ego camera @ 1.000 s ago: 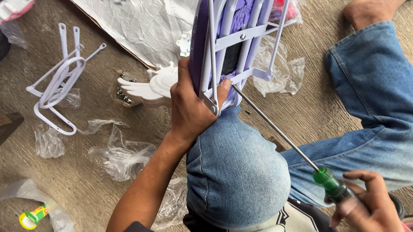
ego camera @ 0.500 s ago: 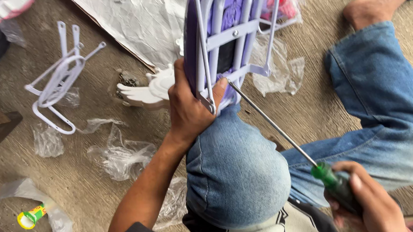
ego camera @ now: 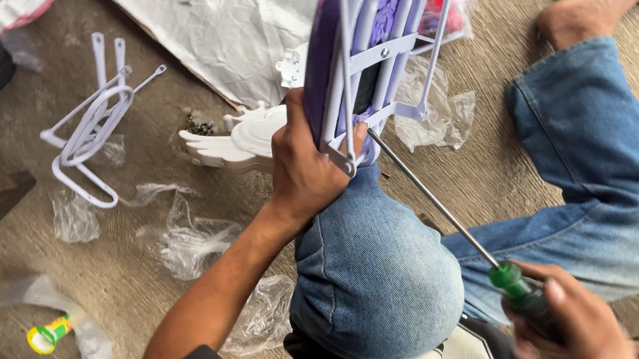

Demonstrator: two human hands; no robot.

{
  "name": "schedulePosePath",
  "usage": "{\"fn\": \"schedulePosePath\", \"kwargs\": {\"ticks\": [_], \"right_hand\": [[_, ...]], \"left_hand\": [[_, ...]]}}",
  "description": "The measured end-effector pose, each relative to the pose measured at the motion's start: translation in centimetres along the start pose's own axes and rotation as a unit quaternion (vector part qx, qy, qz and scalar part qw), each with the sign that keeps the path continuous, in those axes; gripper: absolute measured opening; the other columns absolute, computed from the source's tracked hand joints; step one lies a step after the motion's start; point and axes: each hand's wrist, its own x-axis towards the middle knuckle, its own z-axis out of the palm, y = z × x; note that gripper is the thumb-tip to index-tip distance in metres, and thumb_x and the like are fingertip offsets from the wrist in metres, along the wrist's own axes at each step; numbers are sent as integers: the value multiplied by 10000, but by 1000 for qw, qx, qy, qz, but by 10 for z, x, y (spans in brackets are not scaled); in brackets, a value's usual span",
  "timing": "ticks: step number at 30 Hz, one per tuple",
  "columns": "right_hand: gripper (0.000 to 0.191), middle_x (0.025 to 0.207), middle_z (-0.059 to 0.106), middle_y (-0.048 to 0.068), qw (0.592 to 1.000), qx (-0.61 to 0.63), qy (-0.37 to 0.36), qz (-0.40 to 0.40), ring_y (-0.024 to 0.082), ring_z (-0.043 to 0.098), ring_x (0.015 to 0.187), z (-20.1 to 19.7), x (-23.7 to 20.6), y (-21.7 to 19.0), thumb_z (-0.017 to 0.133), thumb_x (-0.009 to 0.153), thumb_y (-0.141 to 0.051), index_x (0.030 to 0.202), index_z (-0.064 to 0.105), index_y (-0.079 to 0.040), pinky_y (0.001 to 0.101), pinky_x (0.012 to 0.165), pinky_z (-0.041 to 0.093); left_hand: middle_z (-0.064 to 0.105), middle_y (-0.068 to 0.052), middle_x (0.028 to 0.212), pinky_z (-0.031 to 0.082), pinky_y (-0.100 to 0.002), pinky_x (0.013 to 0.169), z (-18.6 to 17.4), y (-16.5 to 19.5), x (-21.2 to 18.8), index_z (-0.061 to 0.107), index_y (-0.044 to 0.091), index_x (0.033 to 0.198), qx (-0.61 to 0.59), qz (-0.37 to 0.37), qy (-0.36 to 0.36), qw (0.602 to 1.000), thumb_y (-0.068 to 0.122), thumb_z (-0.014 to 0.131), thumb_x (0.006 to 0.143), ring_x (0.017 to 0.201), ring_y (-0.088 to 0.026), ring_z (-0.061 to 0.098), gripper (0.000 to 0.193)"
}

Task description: The person sits on the floor assembling a purple and white toy ride-on vehicle. They align the plastic seat onto the white metal frame, insert screws, and tighten them with a screwdriver, repositioning the frame repeatedly to reach each screw, then set the assembled body down and pick up another frame part.

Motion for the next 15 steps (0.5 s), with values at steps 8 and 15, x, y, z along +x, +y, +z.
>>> {"fn": "schedulePosePath", "kwargs": {"ticks": [8, 15], "right_hand": [[502, 1121, 644, 235, 961, 261, -87, 16, 238, 650, 945, -15, 0, -11, 733, 881, -163, 1298, 546, 44, 369, 830, 566], [389, 1165, 706, 207, 878, -382, 147, -246, 298, 740, 965, 11, -11, -26, 739, 821, -91, 1189, 648, -3, 382, 818, 605]], "left_hand": [[739, -217, 892, 645, -411, 737, 2, 1, -5, 376, -24, 1308, 13, -43, 5, 999, 206, 758, 970, 842, -328, 799, 559], [750, -213, 985, 638, -431, 775, 5, 6, -4, 415, -15, 1346, -6, -19, 40, 999, 165, 756, 982, 917, -341, 810, 530]]}}
